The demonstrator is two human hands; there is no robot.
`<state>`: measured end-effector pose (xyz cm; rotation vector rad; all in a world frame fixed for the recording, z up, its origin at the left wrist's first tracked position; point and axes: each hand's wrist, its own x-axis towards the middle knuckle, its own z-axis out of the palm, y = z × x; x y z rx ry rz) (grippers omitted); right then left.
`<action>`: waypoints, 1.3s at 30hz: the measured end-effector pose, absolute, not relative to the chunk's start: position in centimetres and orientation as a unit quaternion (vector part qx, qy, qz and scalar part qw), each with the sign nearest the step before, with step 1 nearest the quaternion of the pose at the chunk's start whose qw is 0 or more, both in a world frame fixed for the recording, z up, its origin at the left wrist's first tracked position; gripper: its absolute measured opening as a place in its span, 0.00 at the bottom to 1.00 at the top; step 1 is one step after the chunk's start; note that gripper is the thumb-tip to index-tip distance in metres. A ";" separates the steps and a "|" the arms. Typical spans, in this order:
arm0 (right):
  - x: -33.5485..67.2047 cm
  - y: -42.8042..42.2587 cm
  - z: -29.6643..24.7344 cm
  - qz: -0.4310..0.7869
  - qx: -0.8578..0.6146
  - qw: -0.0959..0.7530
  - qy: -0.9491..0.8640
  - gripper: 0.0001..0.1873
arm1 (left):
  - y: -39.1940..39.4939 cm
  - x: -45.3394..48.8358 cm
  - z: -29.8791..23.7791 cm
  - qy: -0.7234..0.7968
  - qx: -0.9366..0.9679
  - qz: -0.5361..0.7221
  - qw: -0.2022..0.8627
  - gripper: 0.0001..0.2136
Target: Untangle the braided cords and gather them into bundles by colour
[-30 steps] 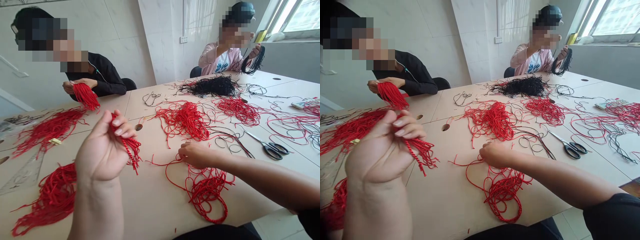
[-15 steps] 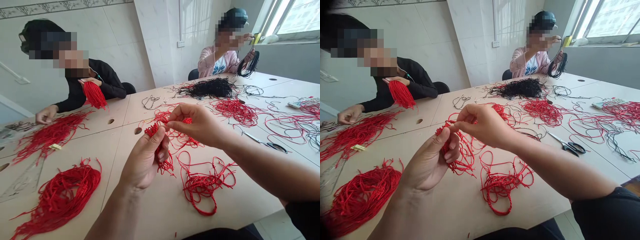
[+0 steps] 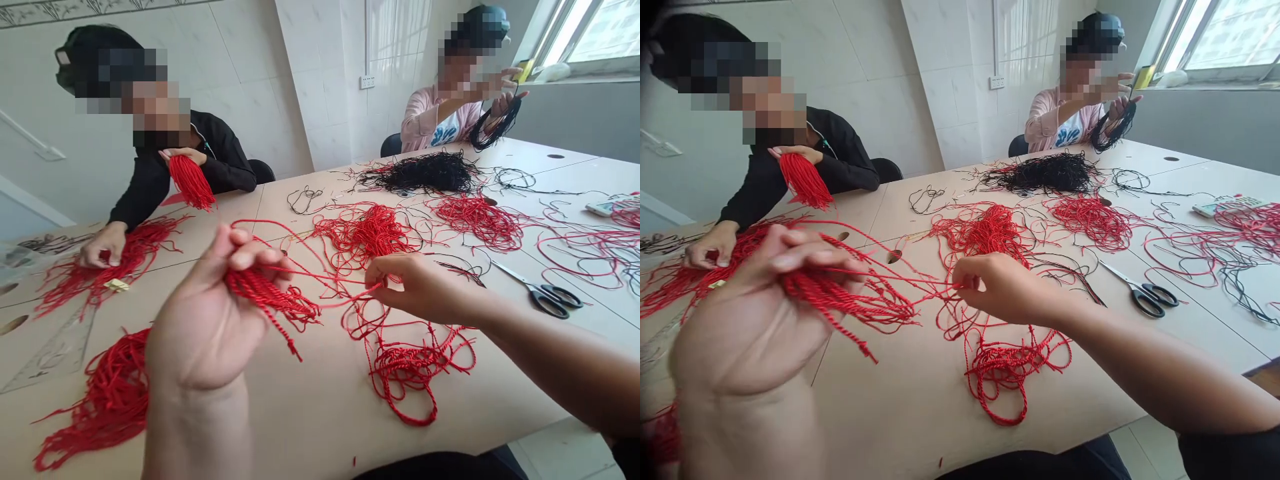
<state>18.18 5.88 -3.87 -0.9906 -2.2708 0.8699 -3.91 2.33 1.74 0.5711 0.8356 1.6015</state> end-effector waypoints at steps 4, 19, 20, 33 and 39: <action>19.3 6.3 -5.1 0.348 -0.379 0.280 -0.811 0.07 | 1.7 -4.4 3.1 0.321 0.232 0.716 0.575 0.24; 20.5 5.5 -5.3 0.802 -0.223 0.325 -0.448 0.12 | 2.4 -5.8 2.5 0.270 0.211 0.723 0.600 0.17; 20.8 5.5 -5.1 0.809 -0.220 0.326 -0.437 0.12 | 2.6 -6.1 2.6 0.273 0.212 0.731 0.589 0.17; 22.2 5.9 -3.3 0.777 -0.219 0.431 -0.403 0.08 | 3.7 -7.8 2.4 0.304 0.210 0.796 0.479 0.19; 20.0 5.1 -2.6 0.768 -0.158 0.416 -0.460 0.12 | 2.4 -1.0 -0.2 0.342 0.273 0.611 0.660 0.16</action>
